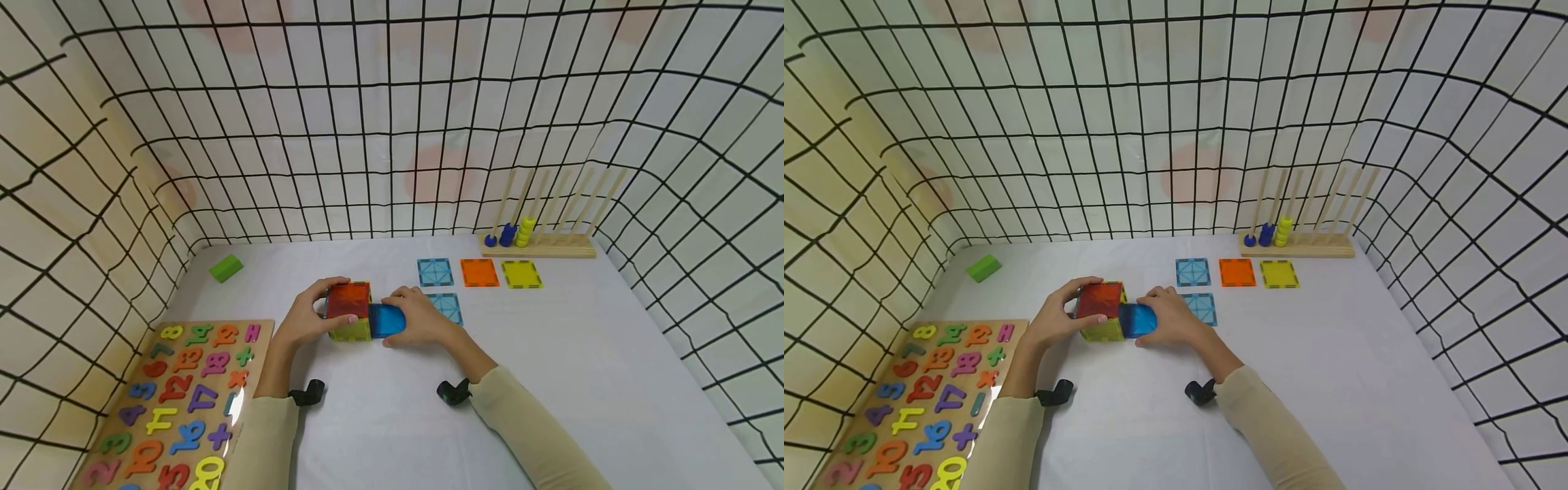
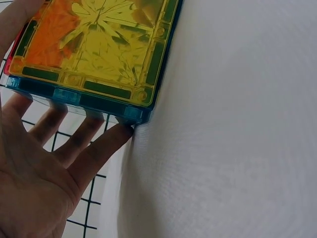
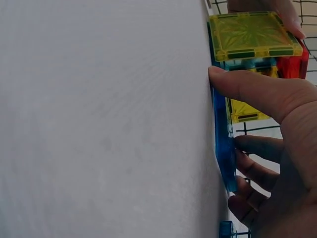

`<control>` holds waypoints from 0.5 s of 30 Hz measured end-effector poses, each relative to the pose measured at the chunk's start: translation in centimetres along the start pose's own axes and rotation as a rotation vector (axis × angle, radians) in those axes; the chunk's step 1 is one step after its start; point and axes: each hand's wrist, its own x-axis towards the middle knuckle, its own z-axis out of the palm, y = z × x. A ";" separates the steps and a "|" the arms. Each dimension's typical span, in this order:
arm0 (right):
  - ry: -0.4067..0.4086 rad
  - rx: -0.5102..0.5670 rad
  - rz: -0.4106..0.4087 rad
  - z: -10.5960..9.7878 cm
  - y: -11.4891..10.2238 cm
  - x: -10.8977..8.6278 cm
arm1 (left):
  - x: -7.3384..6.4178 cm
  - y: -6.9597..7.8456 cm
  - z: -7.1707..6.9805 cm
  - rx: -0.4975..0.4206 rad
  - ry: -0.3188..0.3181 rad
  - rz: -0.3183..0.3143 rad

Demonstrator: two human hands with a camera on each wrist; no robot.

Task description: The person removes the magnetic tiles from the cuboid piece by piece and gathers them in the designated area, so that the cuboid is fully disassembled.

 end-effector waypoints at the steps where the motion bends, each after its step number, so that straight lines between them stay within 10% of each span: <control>1: 0.001 0.004 0.005 0.0 -0.1 0.0 | 0.0 0.0 0.0 0.002 0.002 0.001; 15: 0.051 0.043 0.059 0.0 -0.1 -0.3 | -0.1 0.1 0.1 0.004 0.006 -0.018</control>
